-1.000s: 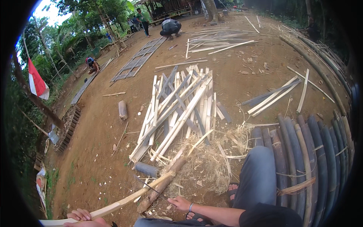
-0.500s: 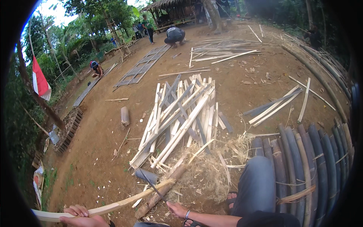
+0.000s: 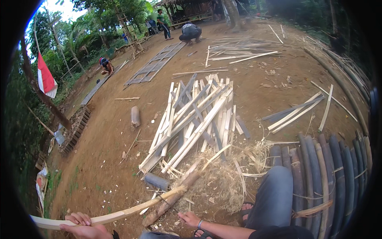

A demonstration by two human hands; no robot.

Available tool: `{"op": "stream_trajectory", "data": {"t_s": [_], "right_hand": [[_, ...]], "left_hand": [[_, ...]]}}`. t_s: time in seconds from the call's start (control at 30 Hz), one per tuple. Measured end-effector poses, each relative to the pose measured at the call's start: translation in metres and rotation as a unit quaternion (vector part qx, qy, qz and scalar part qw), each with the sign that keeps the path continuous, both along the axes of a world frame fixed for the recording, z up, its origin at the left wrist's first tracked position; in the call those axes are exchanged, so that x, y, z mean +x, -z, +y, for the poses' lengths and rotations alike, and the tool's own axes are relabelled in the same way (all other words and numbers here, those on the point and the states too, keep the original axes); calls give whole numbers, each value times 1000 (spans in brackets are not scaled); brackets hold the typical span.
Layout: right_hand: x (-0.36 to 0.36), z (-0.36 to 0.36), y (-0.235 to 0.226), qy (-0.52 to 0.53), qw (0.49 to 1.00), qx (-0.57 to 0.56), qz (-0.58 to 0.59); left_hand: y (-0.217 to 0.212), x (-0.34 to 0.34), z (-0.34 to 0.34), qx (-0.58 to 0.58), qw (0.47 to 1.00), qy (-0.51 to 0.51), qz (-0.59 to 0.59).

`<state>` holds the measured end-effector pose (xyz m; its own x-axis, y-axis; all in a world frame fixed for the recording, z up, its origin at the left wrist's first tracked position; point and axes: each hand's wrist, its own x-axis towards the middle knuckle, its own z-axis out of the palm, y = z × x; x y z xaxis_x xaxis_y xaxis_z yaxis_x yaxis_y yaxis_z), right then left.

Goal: The person shaves and trims a long strip of wood using a machete, moving the blade along the length of the wood to remove shavings while holding the wood against a log support.

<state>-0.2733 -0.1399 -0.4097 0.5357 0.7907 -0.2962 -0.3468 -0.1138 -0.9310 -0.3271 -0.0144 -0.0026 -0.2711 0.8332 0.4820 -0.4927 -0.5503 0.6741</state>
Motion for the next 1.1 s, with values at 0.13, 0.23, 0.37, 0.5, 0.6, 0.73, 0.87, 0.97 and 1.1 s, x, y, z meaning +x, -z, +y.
{"op": "stream_trajectory", "data": {"t_s": [0.13,0.23,0.37,0.5,0.6,0.73,0.87,0.97,1.1], "right_hand": [[33,-12,33,69,971,-158,166],[0,-4,10,16,975,-76,209],[-4,-9,7,-8,999,-5,35],[19,-5,22,23,968,-98,231],[-5,3,-26,-22,995,-16,93],[0,2,-3,7,998,-30,-63],[42,-8,24,95,962,-170,189],[-14,-7,-27,39,992,-32,112],[6,6,22,21,999,-42,28]], "left_hand": [[3,0,-5,0,1000,9,-7],[0,-5,0,-1,1000,-7,6],[5,-2,23,-3,1000,1,17],[4,-1,23,-2,1000,8,14],[2,4,24,-6,1000,5,24],[-10,4,18,-11,1000,3,23],[7,14,21,21,999,12,49],[12,11,29,14,996,27,83],[5,-3,37,7,997,17,80]]}}
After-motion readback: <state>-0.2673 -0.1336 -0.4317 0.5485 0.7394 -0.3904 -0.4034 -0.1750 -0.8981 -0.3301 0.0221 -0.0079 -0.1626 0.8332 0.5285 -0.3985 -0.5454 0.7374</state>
